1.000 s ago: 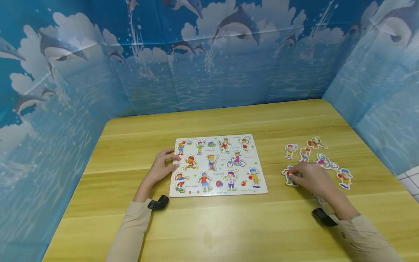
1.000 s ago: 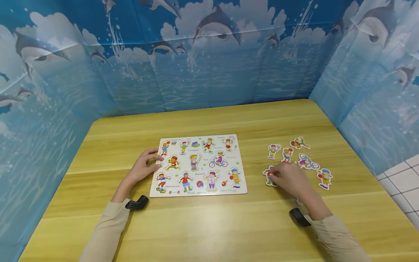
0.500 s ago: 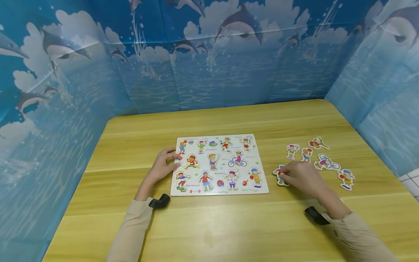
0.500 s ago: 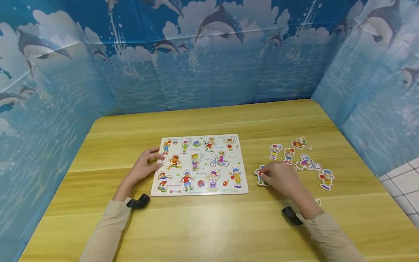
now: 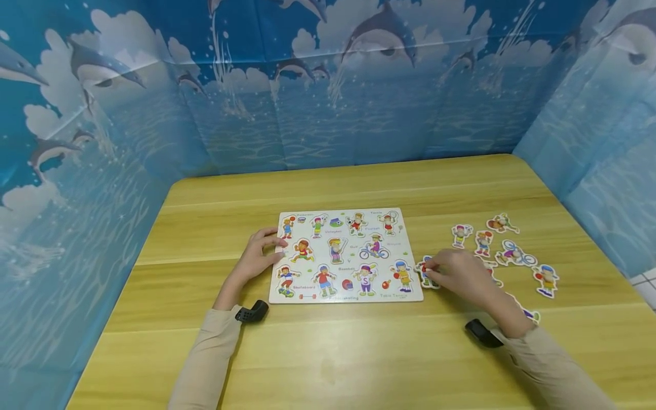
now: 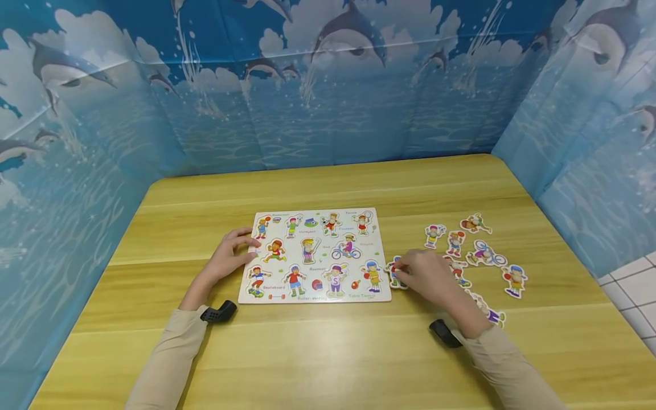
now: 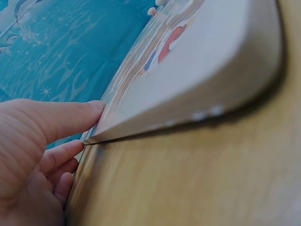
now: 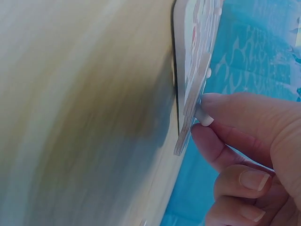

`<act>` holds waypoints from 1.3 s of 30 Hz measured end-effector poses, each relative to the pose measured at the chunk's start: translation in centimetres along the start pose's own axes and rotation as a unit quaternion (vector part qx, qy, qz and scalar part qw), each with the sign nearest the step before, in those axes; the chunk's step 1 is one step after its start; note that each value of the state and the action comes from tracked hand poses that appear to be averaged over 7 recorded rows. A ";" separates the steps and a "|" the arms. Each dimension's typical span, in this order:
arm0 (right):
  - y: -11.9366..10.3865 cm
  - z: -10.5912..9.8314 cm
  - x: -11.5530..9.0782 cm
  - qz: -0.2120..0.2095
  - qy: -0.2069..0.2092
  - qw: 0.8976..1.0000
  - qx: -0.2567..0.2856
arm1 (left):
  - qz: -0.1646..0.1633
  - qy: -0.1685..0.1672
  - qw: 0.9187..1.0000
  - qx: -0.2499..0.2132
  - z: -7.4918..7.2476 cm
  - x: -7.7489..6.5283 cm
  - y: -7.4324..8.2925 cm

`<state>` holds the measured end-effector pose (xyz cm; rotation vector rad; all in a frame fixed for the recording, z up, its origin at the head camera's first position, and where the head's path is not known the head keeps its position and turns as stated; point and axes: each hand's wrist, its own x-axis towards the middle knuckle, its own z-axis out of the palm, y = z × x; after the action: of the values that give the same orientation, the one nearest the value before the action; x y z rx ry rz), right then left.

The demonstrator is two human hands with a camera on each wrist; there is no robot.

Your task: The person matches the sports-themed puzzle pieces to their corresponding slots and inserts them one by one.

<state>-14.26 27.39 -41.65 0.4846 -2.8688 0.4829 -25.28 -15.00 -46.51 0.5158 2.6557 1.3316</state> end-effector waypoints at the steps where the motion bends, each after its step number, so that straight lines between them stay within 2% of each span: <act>1: -0.1 0.1 0.1 -0.003 0.001 1.000 0.000 | 0.000 0.001 1.000 0.001 0.0 0.0 0.0; 14: -2.9 0.8 1.9 -0.017 -0.023 0.999 0.016 | 0.001 0.002 1.000 -0.008 -0.3 -0.5 -0.5; 22: -4.4 1.4 3.0 -0.019 -0.043 0.998 0.038 | 0.006 -0.001 1.000 0.004 -0.2 -0.4 -0.5; 39: -6.4 3.0 4.7 -0.071 -0.040 0.996 0.040 | 0.003 0.004 1.000 0.000 -0.2 0.1 -0.4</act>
<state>-16.78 19.35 -41.50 0.7321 -2.8721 0.5680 -25.54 -15.35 -46.73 0.5197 2.6619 1.3380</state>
